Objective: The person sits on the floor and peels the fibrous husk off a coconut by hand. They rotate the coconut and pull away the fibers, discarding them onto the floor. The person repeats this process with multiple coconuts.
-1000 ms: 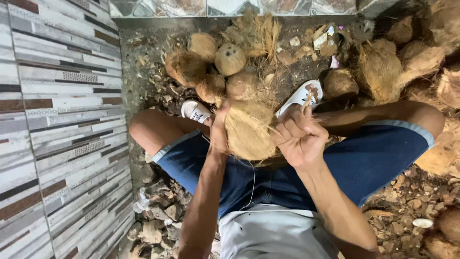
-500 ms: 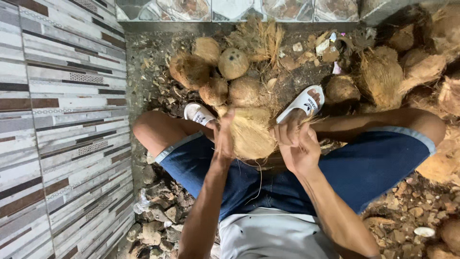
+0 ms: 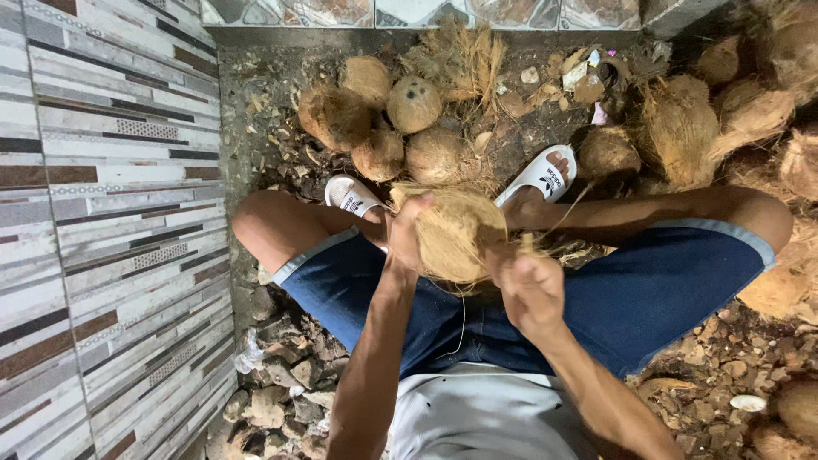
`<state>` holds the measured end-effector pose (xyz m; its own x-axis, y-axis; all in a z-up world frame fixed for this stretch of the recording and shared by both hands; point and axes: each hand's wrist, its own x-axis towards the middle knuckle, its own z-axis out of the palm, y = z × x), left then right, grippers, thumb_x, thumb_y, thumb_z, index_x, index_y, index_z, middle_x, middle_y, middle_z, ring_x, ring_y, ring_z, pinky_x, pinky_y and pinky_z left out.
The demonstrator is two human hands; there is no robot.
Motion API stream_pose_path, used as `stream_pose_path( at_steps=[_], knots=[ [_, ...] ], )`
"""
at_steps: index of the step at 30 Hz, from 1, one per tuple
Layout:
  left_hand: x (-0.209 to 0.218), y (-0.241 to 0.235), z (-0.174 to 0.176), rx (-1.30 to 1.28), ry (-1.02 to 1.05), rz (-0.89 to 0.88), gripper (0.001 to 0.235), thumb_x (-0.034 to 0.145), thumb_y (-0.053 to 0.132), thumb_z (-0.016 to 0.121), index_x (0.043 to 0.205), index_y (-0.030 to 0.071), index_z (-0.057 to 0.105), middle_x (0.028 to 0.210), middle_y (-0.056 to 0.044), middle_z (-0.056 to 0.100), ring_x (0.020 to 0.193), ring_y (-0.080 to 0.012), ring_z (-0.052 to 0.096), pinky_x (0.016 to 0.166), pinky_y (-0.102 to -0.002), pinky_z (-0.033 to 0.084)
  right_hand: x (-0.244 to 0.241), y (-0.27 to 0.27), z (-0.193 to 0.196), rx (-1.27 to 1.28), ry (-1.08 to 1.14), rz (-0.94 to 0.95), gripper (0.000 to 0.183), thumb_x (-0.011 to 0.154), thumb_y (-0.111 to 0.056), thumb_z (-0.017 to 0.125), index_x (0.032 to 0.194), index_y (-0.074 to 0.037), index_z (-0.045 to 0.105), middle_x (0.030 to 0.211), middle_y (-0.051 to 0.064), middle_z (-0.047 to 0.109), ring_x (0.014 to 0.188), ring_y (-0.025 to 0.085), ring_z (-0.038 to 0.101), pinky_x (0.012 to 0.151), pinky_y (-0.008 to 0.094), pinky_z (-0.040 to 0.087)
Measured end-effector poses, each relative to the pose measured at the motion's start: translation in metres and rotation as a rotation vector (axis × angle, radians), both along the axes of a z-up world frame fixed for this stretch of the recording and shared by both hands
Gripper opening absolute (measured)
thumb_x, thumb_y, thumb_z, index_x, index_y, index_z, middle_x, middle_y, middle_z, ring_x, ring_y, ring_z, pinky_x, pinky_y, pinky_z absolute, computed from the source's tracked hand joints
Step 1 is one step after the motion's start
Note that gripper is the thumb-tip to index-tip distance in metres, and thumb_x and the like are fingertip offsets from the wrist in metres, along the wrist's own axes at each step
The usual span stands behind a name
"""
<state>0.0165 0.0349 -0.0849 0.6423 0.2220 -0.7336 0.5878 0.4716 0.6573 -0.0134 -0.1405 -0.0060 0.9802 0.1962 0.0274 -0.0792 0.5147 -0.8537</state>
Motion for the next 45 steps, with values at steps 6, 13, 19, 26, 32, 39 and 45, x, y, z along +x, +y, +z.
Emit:
stream_pose_path(
  at_steps=[6,13,19,26,32,39,45],
  knots=[
    [-0.001,-0.019,-0.011,0.017,0.043,0.011,0.088,0.069,0.047,0.076,0.137,-0.001,0.049,0.136,-0.031,0.048,0.130,-0.0419,0.044,0.111,-0.059,0.028,0.009,-0.013,0.031,0.501,0.257,-0.119,0.046,0.110,-0.032,0.034,0.065,-0.020,0.039,0.056,-0.010,0.021,0.052,0.009,0.018,0.063,0.025,0.033],
    [0.010,-0.032,-0.021,0.030,0.073,-0.004,0.091,0.067,0.044,0.079,0.137,-0.005,0.048,0.129,-0.029,0.050,0.125,-0.0378,0.048,0.107,-0.056,0.033,0.022,-0.021,-0.003,0.025,0.117,-0.406,0.047,0.107,-0.034,0.047,0.062,-0.018,0.043,0.051,-0.005,0.034,0.046,0.006,0.029,0.054,0.022,0.037],
    [0.006,-0.025,-0.029,0.063,0.138,0.007,0.093,0.065,0.041,0.081,0.136,-0.008,0.047,0.124,-0.028,0.052,0.120,-0.0345,0.051,0.104,-0.053,0.037,0.043,0.007,0.007,0.018,0.203,-0.311,0.054,0.105,-0.044,0.047,0.061,-0.013,0.045,0.049,-0.003,0.034,0.048,0.010,0.034,0.058,0.025,0.041],
    [0.028,-0.015,0.062,0.144,0.291,-0.243,0.086,0.067,0.045,0.080,0.133,-0.005,0.055,0.111,-0.021,0.058,0.105,-0.0306,0.056,0.093,-0.052,0.042,-0.003,0.013,-0.035,-0.318,0.404,-0.089,0.052,0.106,-0.036,0.051,0.059,-0.014,0.046,0.055,-0.006,0.036,0.053,0.003,0.034,0.056,0.019,0.026],
    [0.012,-0.034,-0.001,0.154,0.304,-0.530,0.102,0.059,0.069,0.078,0.137,0.007,0.060,0.149,-0.028,0.044,0.140,-0.0397,0.040,0.117,-0.049,0.029,-0.033,0.004,-0.061,-0.422,0.499,0.047,0.056,0.107,-0.042,0.047,0.059,-0.013,0.050,0.054,-0.004,0.040,0.051,0.007,0.036,0.055,0.024,0.030],
    [0.007,-0.038,0.013,0.071,0.162,-0.668,0.078,0.070,0.056,0.078,0.129,0.007,0.064,0.117,-0.020,0.069,0.114,-0.0339,0.064,0.101,-0.043,0.048,-0.050,0.006,-0.050,-0.408,0.462,0.100,0.053,0.109,-0.028,0.047,0.058,-0.013,0.046,0.058,-0.007,0.036,0.055,0.005,0.032,0.059,0.020,0.027],
    [0.018,-0.034,-0.008,0.246,0.307,-0.719,0.069,0.064,0.049,0.082,0.119,0.010,0.067,0.103,-0.018,0.070,0.097,-0.0328,0.070,0.079,-0.044,0.057,-0.064,-0.005,-0.042,-0.575,0.308,0.177,0.056,0.108,-0.027,0.044,0.054,-0.011,0.045,0.048,-0.003,0.036,0.050,0.010,0.031,0.052,0.024,0.030]
  ],
)
